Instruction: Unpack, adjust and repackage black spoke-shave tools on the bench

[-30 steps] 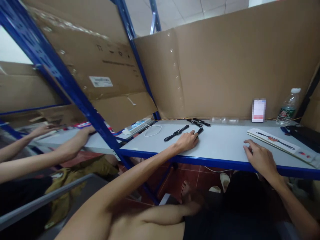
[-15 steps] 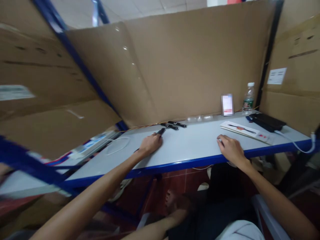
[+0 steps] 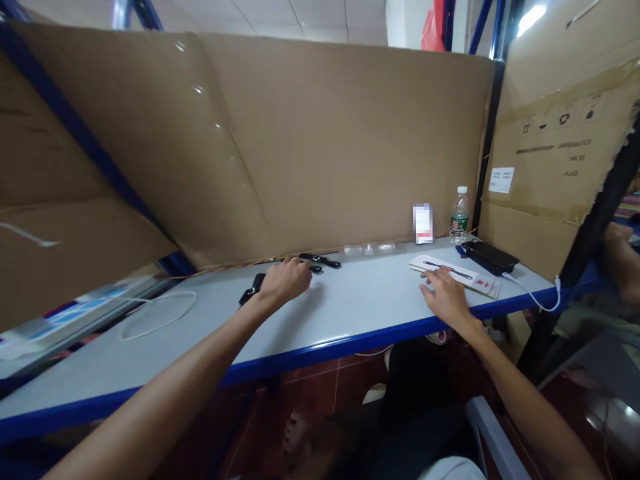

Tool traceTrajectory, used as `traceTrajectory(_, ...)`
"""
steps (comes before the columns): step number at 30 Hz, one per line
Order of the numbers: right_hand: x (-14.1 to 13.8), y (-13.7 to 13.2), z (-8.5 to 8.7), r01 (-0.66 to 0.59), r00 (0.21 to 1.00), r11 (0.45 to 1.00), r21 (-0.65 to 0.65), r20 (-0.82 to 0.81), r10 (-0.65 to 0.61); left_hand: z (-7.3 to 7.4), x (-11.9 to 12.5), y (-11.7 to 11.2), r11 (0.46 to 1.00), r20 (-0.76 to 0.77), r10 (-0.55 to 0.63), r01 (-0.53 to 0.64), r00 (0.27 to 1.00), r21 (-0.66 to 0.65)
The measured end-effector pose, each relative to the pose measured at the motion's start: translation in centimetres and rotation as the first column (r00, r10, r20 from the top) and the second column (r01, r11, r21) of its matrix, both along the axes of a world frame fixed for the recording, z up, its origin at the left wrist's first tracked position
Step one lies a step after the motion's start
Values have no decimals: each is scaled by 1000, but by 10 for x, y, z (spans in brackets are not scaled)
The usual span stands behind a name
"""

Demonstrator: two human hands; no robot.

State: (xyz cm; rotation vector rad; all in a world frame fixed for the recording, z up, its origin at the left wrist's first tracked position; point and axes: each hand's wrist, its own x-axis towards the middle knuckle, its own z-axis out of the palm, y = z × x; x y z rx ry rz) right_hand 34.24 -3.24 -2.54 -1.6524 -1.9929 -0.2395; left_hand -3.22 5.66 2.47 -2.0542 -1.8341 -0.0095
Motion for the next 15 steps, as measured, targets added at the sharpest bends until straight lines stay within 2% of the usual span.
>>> traceTrajectory(3,49,17,3,119,982,993,-16,148,-115,-2,-18,0,994,65,111,-111,992,-6)
traceTrajectory(5,78,27,0,198,955,978,-71,240,-176,-4,-41,-5,986,78,164,-166,983,13)
traceTrajectory(7,97,35,-6,213,936,970,-116,310,-168,-4,-70,-11,976,50,212,-214,976,40)
traceTrajectory(9,107,42,-13,187,935,973,-136,329,-134,0,-99,-17,961,7,273,-273,962,36)
traceTrajectory(11,110,47,-18,182,933,974,-131,335,-129,6,-125,-23,947,-1,320,-320,947,-38)
traceTrajectory(14,107,51,-18,204,924,971,-124,352,-150,15,-153,-27,905,101,362,-323,927,-275)
traceTrajectory(15,105,52,-17,212,922,969,-127,354,-155,17,-159,-29,899,182,377,-312,908,-306)
